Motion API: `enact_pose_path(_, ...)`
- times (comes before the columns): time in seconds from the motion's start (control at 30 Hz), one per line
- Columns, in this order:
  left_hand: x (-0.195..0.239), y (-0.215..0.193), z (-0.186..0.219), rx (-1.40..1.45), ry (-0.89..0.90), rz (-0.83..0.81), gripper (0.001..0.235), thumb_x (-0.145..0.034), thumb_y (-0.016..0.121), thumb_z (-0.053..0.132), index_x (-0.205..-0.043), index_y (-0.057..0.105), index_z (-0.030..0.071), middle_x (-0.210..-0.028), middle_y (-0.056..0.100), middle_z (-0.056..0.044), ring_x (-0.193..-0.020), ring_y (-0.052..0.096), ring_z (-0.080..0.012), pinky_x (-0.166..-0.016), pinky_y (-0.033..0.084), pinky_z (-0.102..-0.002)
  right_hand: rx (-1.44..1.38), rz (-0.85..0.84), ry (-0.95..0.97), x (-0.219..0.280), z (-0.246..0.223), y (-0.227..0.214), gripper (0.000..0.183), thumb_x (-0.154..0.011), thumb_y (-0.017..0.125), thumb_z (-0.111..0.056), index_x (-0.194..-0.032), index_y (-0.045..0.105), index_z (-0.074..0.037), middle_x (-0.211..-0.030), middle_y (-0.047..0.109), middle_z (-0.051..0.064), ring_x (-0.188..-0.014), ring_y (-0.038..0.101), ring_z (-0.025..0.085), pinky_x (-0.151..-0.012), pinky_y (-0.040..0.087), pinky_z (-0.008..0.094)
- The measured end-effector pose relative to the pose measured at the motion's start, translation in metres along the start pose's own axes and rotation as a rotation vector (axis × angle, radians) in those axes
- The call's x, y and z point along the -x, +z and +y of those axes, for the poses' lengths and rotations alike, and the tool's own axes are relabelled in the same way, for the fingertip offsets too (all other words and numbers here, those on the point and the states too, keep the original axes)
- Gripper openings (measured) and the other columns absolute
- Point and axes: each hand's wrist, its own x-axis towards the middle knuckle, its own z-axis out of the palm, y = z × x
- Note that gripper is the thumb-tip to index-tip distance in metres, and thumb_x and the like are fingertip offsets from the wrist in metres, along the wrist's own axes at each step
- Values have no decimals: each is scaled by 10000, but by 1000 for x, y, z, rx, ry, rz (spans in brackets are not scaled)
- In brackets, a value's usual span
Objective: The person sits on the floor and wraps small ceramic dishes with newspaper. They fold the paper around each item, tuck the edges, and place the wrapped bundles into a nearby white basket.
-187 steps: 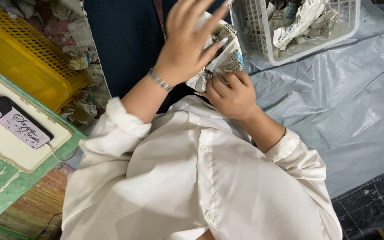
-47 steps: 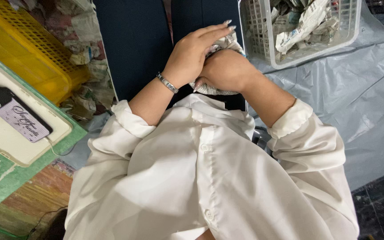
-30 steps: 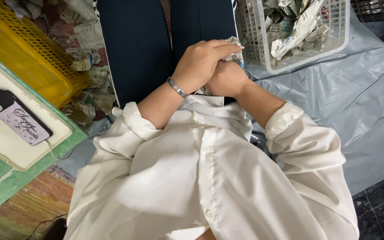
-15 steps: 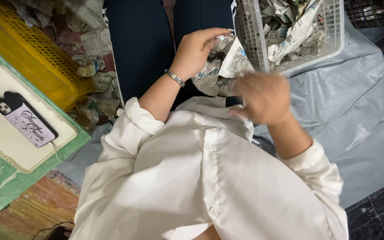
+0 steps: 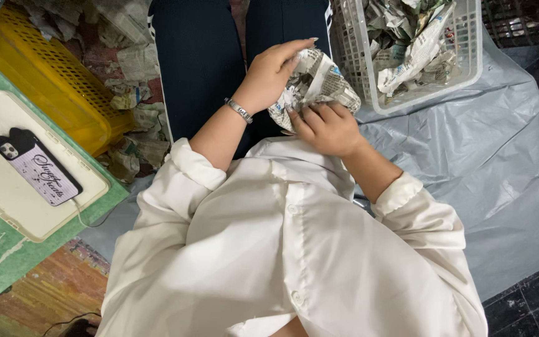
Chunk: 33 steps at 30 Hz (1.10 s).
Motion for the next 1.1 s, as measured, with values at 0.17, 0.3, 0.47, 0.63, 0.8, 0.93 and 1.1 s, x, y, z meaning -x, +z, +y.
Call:
enact_pose_path(0.17,2,-14,-11,268,-34,-156,443,-1089,591,273,-1467,535,48,-1498,595,-134,-1397,561,-270,-1172,426,-350,-333,-26,69,28,26,7,273,-908,729,-340,-1046,718,-105,-1011,712,30,-876,669,197,-743,510,344)
enact_pose_path(0.3,14,-26,-12,308,-135,-169,566,-1075,316,405,-1359,701,104,-1536,506,-35,-1396,487,-156,-1164,382,-296,-788,-6,676,58,11,29,238,-961,711,-283,-926,676,-50,-873,657,61,-760,629,196,-683,461,326)
enact_pose_path(0.47,41,-8,-6,425,-176,93,448,-1120,546,356,-1432,612,42,-1246,705,-107,-1127,648,-162,-1010,544,-310,-1749,418,1250,71,-21,63,293,-1112,590,-227,-1203,658,43,-1053,686,59,-928,623,113,-842,507,284)
enact_pose_path(0.63,60,-1,14,240,144,353,385,-1114,526,237,-1429,424,39,-1273,661,-86,-1175,642,-171,-1057,515,-302,-1955,519,1356,62,-38,59,298,-1112,557,-208,-1217,633,61,-1126,715,99,-1003,677,153,-924,548,313)
enact_pose_path(0.8,76,-2,30,62,170,368,244,-1138,523,195,-1245,699,66,-1383,654,-141,-1222,691,-175,-1060,571,-307,-1984,572,1397,55,-54,43,338,-1091,547,-226,-1249,631,61,-1168,718,117,-1035,693,177,-943,557,326)
enact_pose_path(0.93,85,-8,23,-234,256,364,311,-1123,452,207,-1021,680,23,-987,668,-79,-973,597,-246,-862,482,-345,-1978,590,1359,61,-64,37,335,-1088,545,-222,-1245,633,60,-1185,716,124,-1052,696,186,-952,563,336)
enact_pose_path(1.1,111,8,4,264,-160,230,368,-1092,493,286,-920,666,10,-636,498,50,-569,406,-47,-540,344,-259,-1987,541,1462,78,-76,43,311,-1100,539,-199,-1234,642,63,-1160,716,129,-1034,695,188,-937,563,336)
